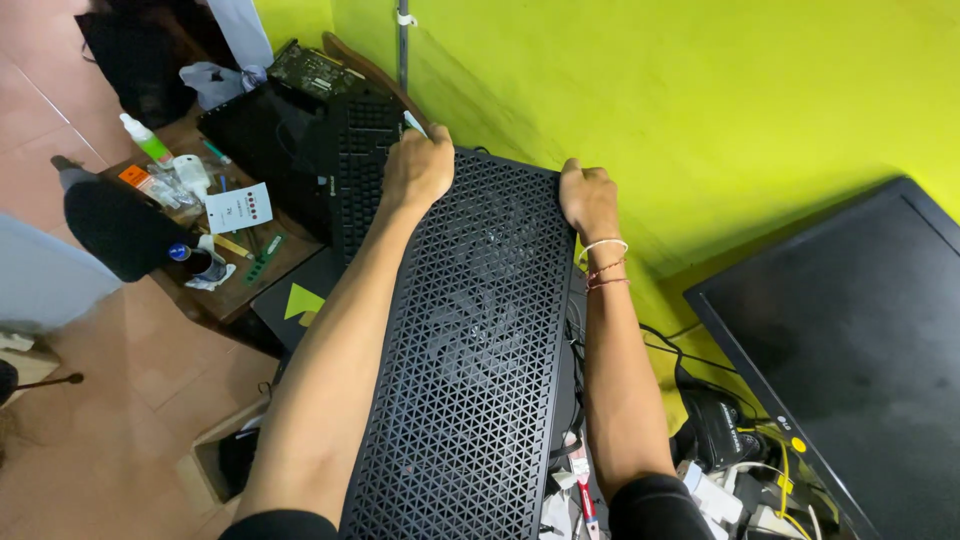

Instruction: Repairing a desktop computer by inspecting the GPU, case panel, and managing internal wiring

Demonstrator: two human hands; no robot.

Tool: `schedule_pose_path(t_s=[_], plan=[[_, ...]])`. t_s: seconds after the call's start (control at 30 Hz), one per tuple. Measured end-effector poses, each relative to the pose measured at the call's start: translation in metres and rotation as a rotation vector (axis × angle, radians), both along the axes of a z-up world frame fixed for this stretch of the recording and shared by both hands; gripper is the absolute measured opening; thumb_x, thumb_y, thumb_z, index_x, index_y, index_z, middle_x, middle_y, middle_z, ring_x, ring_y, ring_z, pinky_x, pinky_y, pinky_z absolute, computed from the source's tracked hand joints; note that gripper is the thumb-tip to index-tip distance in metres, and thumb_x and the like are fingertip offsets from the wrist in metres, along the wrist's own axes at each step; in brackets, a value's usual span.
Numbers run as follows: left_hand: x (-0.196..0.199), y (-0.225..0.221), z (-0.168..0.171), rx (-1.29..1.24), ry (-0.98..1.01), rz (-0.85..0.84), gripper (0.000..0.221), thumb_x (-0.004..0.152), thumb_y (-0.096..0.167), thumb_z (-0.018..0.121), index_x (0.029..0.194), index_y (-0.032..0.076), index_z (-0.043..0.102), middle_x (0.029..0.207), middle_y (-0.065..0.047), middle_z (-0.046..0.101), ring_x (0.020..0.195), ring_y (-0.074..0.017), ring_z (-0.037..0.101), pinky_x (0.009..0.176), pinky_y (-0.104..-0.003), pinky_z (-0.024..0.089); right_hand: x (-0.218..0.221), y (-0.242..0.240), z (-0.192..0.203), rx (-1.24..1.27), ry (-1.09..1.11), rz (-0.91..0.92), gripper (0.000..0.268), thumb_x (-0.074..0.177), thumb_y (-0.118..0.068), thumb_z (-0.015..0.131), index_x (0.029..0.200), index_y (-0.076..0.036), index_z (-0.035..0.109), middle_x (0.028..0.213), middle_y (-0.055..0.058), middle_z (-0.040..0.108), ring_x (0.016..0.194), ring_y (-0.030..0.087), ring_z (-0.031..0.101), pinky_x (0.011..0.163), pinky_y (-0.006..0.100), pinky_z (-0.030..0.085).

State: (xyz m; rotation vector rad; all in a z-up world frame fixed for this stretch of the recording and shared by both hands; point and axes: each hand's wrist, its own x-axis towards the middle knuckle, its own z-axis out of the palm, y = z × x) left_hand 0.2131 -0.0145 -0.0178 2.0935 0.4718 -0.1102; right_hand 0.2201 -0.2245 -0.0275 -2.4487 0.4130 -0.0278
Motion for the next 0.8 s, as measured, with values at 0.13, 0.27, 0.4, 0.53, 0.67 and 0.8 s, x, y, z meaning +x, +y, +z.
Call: schedule_pose_path(t_s=[0.13, 0.27, 0.4, 0.53, 0.67, 0.8], plan=[[-0.02, -0.005, 0.024, 0.001, -0.036, 0.019, 0.055, 0.08, 0.041, 0.026, 0.103, 0.002, 0.056, 0.1, -0.017, 0.058, 0.101, -0.033, 0.054, 0.082, -0.044, 0.044, -0.007, 0.002, 0.006, 0.002, -0.001, -0.032, 0.058, 0.077, -0.045, 0.035, 0.099, 0.003, 0.06, 0.103, 0.021, 0.057, 0.107, 0.035, 0.048, 0.093, 0.042, 0.035], [-0.023, -0.02, 0.012, 0.484, -0.338, 0.084, 0.05, 0.085, 0.043, 0.036, 0.094, -0.001, 0.057, 0.081, -0.016, 0.057, 0.072, -0.0281, 0.054, 0.06, -0.036, 0.045, -0.015, 0.002, 0.0, 0.01, -0.194, -0.021, 0.046, 0.078, -0.037, 0.039, 0.07, 0.004, 0.059, 0.074, 0.023, 0.058, 0.076, 0.037, 0.05, 0.072, 0.043, 0.04], [-0.041, -0.038, -0.001, 0.794, -0.527, -0.247, 0.065, 0.087, 0.052, 0.025, 0.118, -0.002, 0.043, 0.129, -0.025, 0.033, 0.122, -0.0397, 0.024, 0.098, -0.054, 0.018, -0.012, -0.005, -0.009, -0.017, -0.322, -0.008, 0.046, 0.079, -0.033, 0.041, 0.059, 0.006, 0.055, 0.059, 0.023, 0.057, 0.053, 0.035, 0.052, 0.059, 0.039, 0.045], [-0.123, -0.044, 0.042, 0.576, -0.475, -0.449, 0.062, 0.087, 0.041, 0.037, 0.13, -0.003, 0.033, 0.139, -0.025, 0.019, 0.13, -0.0362, 0.01, 0.103, -0.051, 0.001, -0.009, -0.006, -0.009, 0.062, -0.227, -0.037, 0.04, 0.08, -0.034, 0.04, 0.069, -0.007, 0.067, 0.075, 0.022, 0.061, 0.088, 0.038, 0.057, 0.074, 0.046, 0.042], [-0.17, -0.048, 0.023, 0.584, -0.545, -0.589, 0.068, 0.085, 0.043, 0.038, 0.131, -0.004, 0.027, 0.14, -0.023, 0.016, 0.131, -0.0337, 0.011, 0.105, -0.048, 0.002, -0.006, -0.011, -0.02, 0.132, -0.346, 0.01, 0.037, 0.078, -0.034, 0.043, 0.063, -0.008, 0.064, 0.066, 0.018, 0.059, 0.079, 0.036, 0.058, 0.067, 0.044, 0.04], [-0.227, -0.047, 0.007, 0.576, -0.658, -0.644, 0.067, 0.084, 0.042, 0.039, 0.132, -0.003, 0.026, 0.14, -0.021, 0.018, 0.131, -0.0321, 0.013, 0.105, -0.046, 0.002, -0.018, -0.01, -0.015, 0.198, -0.364, 0.061, 0.04, 0.081, -0.037, 0.042, 0.077, -0.003, 0.062, 0.081, 0.02, 0.06, 0.091, 0.035, 0.055, 0.074, 0.044, 0.039]])
